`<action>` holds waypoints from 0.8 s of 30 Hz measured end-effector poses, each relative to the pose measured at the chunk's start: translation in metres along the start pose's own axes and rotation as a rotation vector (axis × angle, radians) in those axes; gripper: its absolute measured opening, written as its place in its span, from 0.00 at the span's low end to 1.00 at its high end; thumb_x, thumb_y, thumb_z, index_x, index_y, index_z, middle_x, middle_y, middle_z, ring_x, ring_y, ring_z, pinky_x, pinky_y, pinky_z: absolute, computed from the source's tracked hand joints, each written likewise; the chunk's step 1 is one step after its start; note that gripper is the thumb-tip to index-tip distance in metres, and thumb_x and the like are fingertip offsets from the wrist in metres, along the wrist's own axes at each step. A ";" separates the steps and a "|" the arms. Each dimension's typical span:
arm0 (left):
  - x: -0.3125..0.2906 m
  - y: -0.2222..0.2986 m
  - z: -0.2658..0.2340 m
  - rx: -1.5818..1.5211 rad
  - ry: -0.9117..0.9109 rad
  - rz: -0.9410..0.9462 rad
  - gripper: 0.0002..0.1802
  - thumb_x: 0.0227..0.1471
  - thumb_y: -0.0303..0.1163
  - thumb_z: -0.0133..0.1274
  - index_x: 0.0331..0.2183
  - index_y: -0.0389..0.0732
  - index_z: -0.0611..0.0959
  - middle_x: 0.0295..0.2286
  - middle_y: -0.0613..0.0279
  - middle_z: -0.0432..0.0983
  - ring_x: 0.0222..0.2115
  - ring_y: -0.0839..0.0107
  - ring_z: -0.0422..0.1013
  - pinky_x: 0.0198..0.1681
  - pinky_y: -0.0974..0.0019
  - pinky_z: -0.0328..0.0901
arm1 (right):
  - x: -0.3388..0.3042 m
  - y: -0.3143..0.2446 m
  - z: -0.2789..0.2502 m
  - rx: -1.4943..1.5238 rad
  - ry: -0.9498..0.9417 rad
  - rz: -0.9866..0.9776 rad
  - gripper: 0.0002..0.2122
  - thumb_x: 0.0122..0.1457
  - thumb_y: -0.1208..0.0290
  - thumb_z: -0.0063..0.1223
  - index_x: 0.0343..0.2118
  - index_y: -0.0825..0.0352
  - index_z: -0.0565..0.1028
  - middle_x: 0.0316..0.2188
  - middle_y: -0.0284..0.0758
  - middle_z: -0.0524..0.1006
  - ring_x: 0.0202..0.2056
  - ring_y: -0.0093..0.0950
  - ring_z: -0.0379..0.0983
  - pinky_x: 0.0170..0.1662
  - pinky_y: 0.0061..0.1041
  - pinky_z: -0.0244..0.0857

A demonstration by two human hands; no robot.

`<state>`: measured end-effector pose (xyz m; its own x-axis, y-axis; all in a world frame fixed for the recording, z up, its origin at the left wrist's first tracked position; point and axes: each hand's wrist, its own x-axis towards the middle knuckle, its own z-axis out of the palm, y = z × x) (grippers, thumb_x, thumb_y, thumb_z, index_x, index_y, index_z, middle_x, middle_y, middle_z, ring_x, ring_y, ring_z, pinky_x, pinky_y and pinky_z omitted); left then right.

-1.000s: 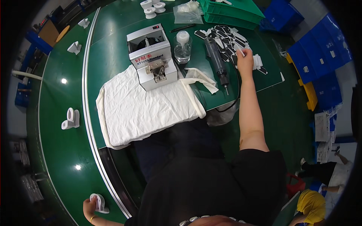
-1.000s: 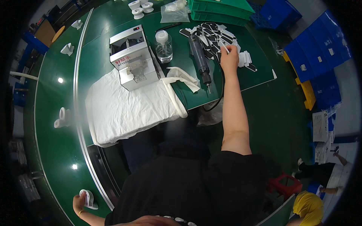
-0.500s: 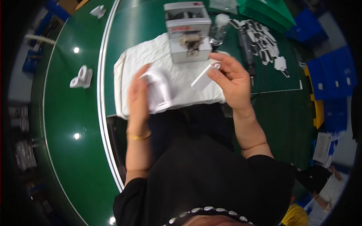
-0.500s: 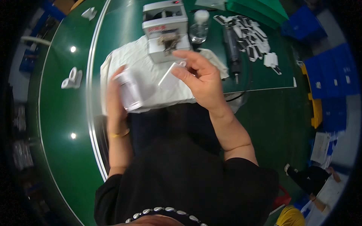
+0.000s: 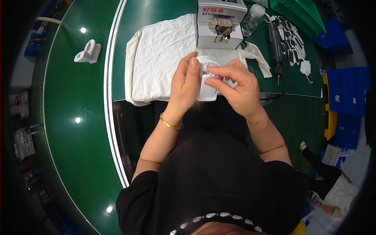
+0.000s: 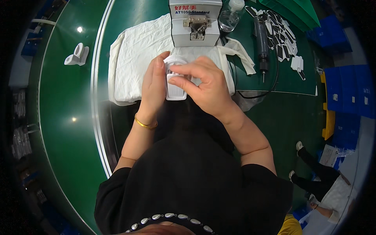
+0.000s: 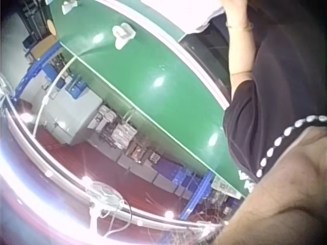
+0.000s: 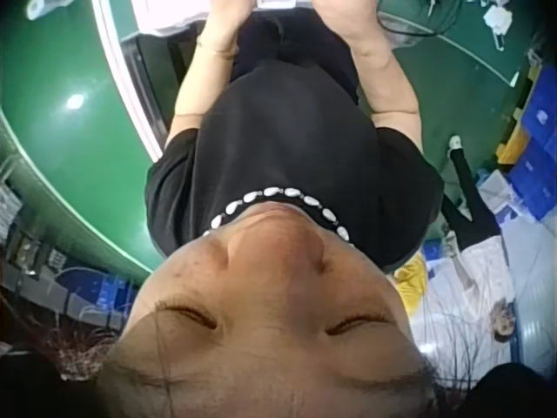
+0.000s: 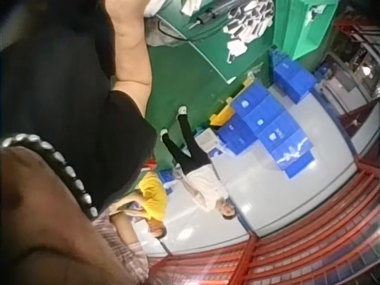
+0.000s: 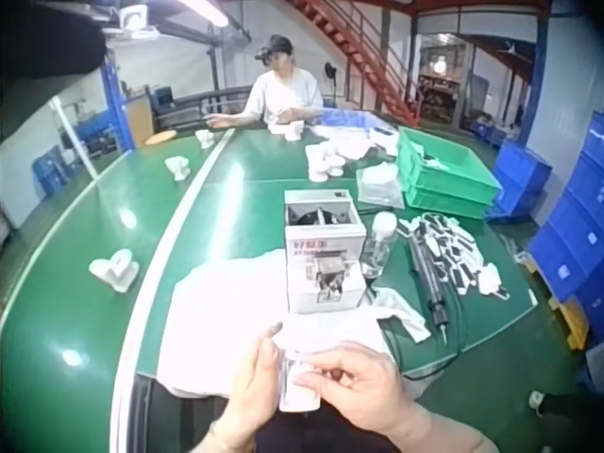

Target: Assembling and cleaning small white plastic electronic housings using an electric screwdriver and an automatic screw feeder.

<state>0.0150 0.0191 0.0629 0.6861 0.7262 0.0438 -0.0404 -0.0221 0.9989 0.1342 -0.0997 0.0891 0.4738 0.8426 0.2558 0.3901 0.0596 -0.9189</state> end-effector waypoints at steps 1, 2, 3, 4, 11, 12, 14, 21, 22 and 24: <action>-0.001 -0.001 -0.001 -0.001 -0.001 0.000 0.30 0.67 0.49 0.38 0.53 0.30 0.73 0.39 0.62 0.74 0.38 0.79 0.66 0.46 0.73 0.63 | 0.006 0.001 -0.004 -0.250 0.017 -0.193 0.16 0.53 0.78 0.64 0.47 0.67 0.78 0.40 0.30 0.78 0.40 0.17 0.71 0.42 0.16 0.64; -0.002 -0.003 -0.003 -0.035 -0.028 -0.007 0.30 0.67 0.49 0.38 0.53 0.30 0.73 0.39 0.62 0.74 0.38 0.79 0.66 0.45 0.73 0.63 | 0.008 0.001 -0.005 -0.500 0.035 -0.387 0.17 0.54 0.78 0.63 0.48 0.66 0.78 0.45 0.31 0.77 0.44 0.19 0.71 0.46 0.18 0.64; -0.002 -0.005 -0.005 -0.069 -0.054 -0.013 0.30 0.67 0.49 0.38 0.52 0.31 0.73 0.38 0.62 0.74 0.39 0.79 0.66 0.45 0.73 0.63 | 0.008 0.002 -0.002 -0.500 0.035 -0.388 0.17 0.54 0.78 0.63 0.48 0.66 0.78 0.45 0.31 0.77 0.44 0.19 0.71 0.46 0.18 0.64; -0.002 -0.006 -0.006 -0.071 -0.057 -0.010 0.30 0.67 0.49 0.38 0.52 0.31 0.73 0.38 0.62 0.74 0.39 0.79 0.66 0.45 0.73 0.63 | 0.006 0.005 0.001 -0.404 0.039 -0.311 0.20 0.56 0.78 0.61 0.53 0.66 0.74 0.49 0.34 0.74 0.48 0.22 0.70 0.50 0.21 0.63; -0.007 -0.007 -0.021 -0.312 -0.343 -0.060 0.32 0.58 0.31 0.56 0.59 0.32 0.64 0.46 0.55 0.73 0.47 0.70 0.69 0.53 0.66 0.62 | -0.010 0.014 0.008 0.411 -0.070 0.124 0.35 0.61 0.79 0.53 0.68 0.68 0.46 0.54 0.46 0.69 0.53 0.28 0.68 0.55 0.26 0.62; -0.007 -0.009 -0.022 -0.317 -0.366 -0.055 0.35 0.56 0.27 0.58 0.60 0.31 0.63 0.48 0.54 0.72 0.49 0.68 0.68 0.54 0.64 0.62 | -0.011 0.015 0.009 0.412 -0.070 0.124 0.35 0.61 0.79 0.53 0.68 0.68 0.46 0.54 0.46 0.69 0.53 0.28 0.68 0.55 0.26 0.62; -0.008 -0.010 -0.019 -0.287 -0.357 -0.005 0.35 0.56 0.28 0.58 0.60 0.31 0.62 0.49 0.54 0.72 0.50 0.68 0.68 0.54 0.64 0.62 | -0.013 0.015 0.014 0.332 -0.012 0.076 0.34 0.60 0.80 0.53 0.67 0.68 0.49 0.54 0.46 0.69 0.51 0.28 0.69 0.54 0.25 0.63; -0.013 -0.016 -0.005 -0.169 -0.302 0.197 0.46 0.46 0.29 0.66 0.62 0.34 0.60 0.58 0.51 0.63 0.57 0.62 0.63 0.57 0.60 0.62 | -0.012 0.016 -0.002 0.432 -0.012 0.154 0.34 0.61 0.77 0.53 0.67 0.67 0.49 0.51 0.45 0.72 0.49 0.26 0.71 0.52 0.24 0.64; -0.014 -0.012 -0.004 -0.173 -0.307 0.197 0.46 0.46 0.29 0.66 0.62 0.34 0.60 0.58 0.51 0.63 0.57 0.62 0.63 0.57 0.60 0.62 | -0.011 0.018 -0.006 0.473 -0.010 0.227 0.33 0.62 0.77 0.53 0.67 0.67 0.49 0.50 0.45 0.73 0.48 0.26 0.72 0.52 0.24 0.65; -0.016 -0.003 -0.003 0.067 -0.484 0.224 0.54 0.38 0.27 0.71 0.63 0.40 0.59 0.61 0.52 0.58 0.59 0.59 0.61 0.59 0.58 0.62 | -0.011 0.023 -0.019 0.503 -0.063 0.329 0.31 0.63 0.76 0.52 0.66 0.67 0.52 0.49 0.43 0.75 0.46 0.25 0.73 0.50 0.24 0.66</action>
<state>0.0021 0.0098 0.0594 0.9231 0.2992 0.2417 -0.1886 -0.1954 0.9624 0.1534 -0.1179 0.0708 0.4526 0.8890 -0.0699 -0.1978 0.0237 -0.9800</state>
